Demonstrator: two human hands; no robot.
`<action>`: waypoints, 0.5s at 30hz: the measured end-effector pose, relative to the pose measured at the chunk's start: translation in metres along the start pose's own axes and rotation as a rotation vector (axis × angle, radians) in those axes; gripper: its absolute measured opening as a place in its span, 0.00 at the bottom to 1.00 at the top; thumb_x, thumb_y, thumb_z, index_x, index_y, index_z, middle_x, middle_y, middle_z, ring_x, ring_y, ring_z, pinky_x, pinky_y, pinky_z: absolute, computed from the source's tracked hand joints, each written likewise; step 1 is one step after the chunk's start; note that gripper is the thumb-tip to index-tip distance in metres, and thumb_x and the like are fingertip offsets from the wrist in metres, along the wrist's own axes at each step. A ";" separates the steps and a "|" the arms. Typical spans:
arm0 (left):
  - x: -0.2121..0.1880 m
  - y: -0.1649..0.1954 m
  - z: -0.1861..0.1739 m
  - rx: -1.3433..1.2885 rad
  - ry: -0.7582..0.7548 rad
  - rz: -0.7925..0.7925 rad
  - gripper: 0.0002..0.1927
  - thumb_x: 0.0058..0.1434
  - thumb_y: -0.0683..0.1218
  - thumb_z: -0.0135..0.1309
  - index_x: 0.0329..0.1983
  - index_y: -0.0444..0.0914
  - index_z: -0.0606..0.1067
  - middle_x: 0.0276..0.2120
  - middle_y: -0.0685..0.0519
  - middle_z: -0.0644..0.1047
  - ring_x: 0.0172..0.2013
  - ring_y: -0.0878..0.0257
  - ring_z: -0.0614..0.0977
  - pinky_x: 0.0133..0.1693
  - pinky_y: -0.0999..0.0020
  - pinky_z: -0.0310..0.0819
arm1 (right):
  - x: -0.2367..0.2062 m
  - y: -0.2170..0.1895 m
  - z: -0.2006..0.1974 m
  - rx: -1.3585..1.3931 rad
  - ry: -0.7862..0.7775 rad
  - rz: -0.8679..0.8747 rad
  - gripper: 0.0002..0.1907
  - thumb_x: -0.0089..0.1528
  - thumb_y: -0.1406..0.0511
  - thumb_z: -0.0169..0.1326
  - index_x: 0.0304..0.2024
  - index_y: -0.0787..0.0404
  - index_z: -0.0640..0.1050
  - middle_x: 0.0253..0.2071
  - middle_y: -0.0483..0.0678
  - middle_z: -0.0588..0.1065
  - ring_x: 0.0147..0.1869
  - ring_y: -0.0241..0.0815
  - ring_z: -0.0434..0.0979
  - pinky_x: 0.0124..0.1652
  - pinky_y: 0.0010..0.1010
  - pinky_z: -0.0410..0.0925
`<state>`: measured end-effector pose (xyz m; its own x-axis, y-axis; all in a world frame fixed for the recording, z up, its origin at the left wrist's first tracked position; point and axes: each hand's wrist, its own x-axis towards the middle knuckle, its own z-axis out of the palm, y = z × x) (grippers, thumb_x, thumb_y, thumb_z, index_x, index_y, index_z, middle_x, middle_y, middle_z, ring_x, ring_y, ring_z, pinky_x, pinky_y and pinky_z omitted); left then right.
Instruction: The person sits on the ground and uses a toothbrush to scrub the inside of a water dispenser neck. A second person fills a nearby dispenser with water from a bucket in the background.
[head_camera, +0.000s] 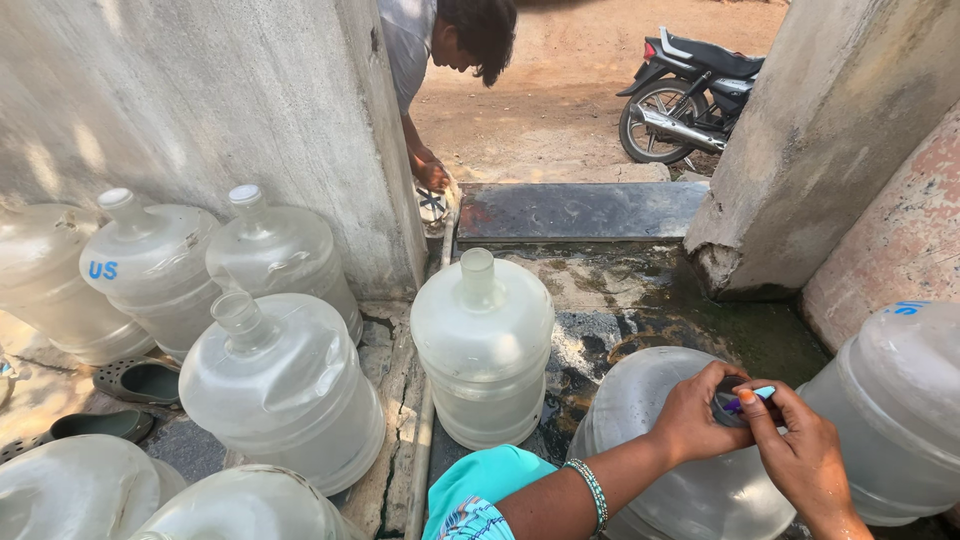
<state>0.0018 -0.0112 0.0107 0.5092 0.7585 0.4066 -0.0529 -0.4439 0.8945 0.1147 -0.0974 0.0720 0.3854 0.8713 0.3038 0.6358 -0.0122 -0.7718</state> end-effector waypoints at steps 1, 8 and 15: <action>-0.001 0.002 0.000 -0.005 -0.004 -0.008 0.34 0.50 0.57 0.66 0.55 0.36 0.72 0.46 0.43 0.82 0.50 0.51 0.85 0.52 0.61 0.79 | 0.000 0.000 -0.001 0.002 0.000 -0.005 0.13 0.67 0.61 0.55 0.48 0.63 0.81 0.32 0.49 0.79 0.36 0.36 0.79 0.38 0.31 0.71; -0.002 0.009 -0.001 -0.051 -0.004 -0.013 0.33 0.50 0.57 0.66 0.54 0.35 0.72 0.47 0.43 0.82 0.50 0.54 0.85 0.52 0.63 0.79 | 0.001 0.002 -0.004 -0.038 -0.018 0.025 0.13 0.67 0.60 0.54 0.48 0.62 0.81 0.32 0.50 0.79 0.36 0.39 0.80 0.37 0.32 0.72; -0.002 0.008 0.000 -0.019 -0.004 0.004 0.33 0.50 0.57 0.66 0.54 0.35 0.72 0.46 0.43 0.81 0.50 0.52 0.85 0.52 0.62 0.79 | 0.001 0.000 -0.004 -0.048 -0.022 0.064 0.14 0.67 0.60 0.54 0.48 0.61 0.81 0.32 0.51 0.79 0.36 0.40 0.81 0.37 0.33 0.72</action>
<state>0.0005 -0.0162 0.0171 0.5124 0.7548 0.4094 -0.0717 -0.4375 0.8963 0.1178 -0.0987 0.0751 0.4117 0.8787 0.2418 0.6421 -0.0914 -0.7611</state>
